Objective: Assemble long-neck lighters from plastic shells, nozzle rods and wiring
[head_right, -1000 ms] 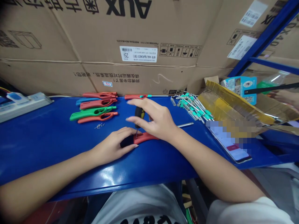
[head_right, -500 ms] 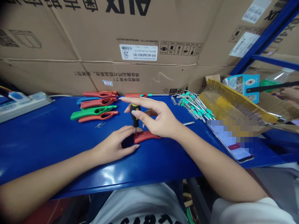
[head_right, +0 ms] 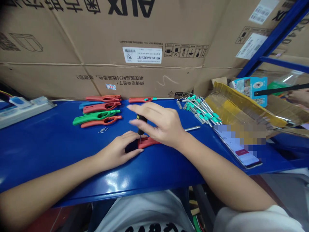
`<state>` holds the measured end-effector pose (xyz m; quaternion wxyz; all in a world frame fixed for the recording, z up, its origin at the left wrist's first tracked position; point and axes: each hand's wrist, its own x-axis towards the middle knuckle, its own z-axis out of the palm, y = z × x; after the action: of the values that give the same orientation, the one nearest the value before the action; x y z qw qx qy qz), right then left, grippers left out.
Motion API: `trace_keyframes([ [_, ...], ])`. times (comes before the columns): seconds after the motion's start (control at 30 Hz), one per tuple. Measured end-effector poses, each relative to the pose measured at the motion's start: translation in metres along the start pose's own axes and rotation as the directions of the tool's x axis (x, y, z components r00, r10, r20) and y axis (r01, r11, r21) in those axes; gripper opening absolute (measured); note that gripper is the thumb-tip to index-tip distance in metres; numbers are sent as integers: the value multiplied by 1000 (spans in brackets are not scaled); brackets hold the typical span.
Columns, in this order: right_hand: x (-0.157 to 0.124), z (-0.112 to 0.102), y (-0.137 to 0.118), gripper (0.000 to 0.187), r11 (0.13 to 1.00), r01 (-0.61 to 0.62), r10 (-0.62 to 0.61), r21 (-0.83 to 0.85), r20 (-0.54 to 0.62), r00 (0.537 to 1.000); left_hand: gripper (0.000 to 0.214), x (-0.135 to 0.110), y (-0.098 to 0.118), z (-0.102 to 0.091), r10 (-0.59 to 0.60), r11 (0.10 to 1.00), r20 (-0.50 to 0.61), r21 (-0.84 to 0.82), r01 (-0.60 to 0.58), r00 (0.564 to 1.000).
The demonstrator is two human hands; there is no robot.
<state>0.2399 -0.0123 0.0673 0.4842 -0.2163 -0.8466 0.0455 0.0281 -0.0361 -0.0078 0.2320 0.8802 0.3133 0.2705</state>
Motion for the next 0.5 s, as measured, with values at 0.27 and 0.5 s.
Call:
trace_keyframes([
  [0.27,1,-1,-1,28,999,8,-10,50,28,1000,34,1,1,-1,-14,1000,2,24,14,1000],
  [0.5,1,-1,-1,30,951,-162,107,264,211,972,33,2,2,-2,-28,1000,26,12,28,999],
])
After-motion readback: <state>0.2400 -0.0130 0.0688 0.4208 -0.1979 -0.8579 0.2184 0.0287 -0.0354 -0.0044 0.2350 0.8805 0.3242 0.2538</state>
